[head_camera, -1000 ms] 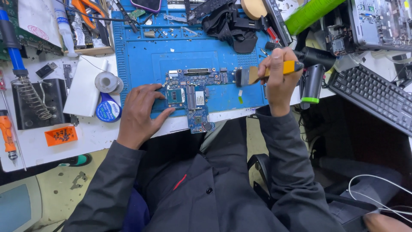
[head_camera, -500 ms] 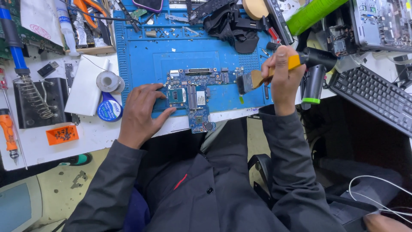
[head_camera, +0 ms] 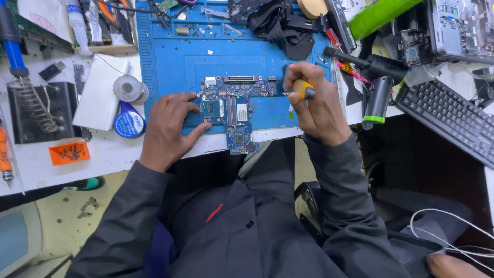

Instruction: Cleaning a laptop motherboard using a small brush on a repair workbench.

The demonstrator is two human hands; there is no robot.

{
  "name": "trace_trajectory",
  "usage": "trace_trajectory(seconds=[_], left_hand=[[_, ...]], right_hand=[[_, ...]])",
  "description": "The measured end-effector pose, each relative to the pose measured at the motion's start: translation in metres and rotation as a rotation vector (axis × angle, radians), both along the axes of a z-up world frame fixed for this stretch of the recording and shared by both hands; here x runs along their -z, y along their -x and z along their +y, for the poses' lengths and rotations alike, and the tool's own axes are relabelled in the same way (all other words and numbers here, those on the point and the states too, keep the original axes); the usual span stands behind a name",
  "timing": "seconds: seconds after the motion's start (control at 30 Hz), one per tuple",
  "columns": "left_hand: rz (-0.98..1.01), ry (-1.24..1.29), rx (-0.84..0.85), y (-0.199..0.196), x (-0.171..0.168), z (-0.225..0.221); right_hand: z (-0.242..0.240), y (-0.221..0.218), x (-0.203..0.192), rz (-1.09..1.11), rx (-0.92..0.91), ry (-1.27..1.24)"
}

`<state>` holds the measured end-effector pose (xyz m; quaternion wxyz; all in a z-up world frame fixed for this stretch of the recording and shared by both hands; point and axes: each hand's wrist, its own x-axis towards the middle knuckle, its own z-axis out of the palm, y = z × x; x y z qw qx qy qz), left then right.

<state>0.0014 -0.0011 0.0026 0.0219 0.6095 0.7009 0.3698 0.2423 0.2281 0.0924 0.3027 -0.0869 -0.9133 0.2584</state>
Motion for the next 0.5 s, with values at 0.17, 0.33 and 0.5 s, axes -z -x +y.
trace_trajectory(seconds=[0.17,0.33,0.5], left_hand=[[0.030,-0.058,-0.018,-0.001,0.002,-0.004],[0.014,-0.054,-0.016,-0.003,-0.003,-0.001],[0.033,-0.054,-0.013,-0.001,0.003,-0.003]], right_hand=[[0.022,0.013,0.000,-0.018,-0.037,-0.009],[0.019,0.022,-0.011,-0.130,-0.002,0.175],[0.015,0.029,-0.012,-0.072,0.045,0.164]])
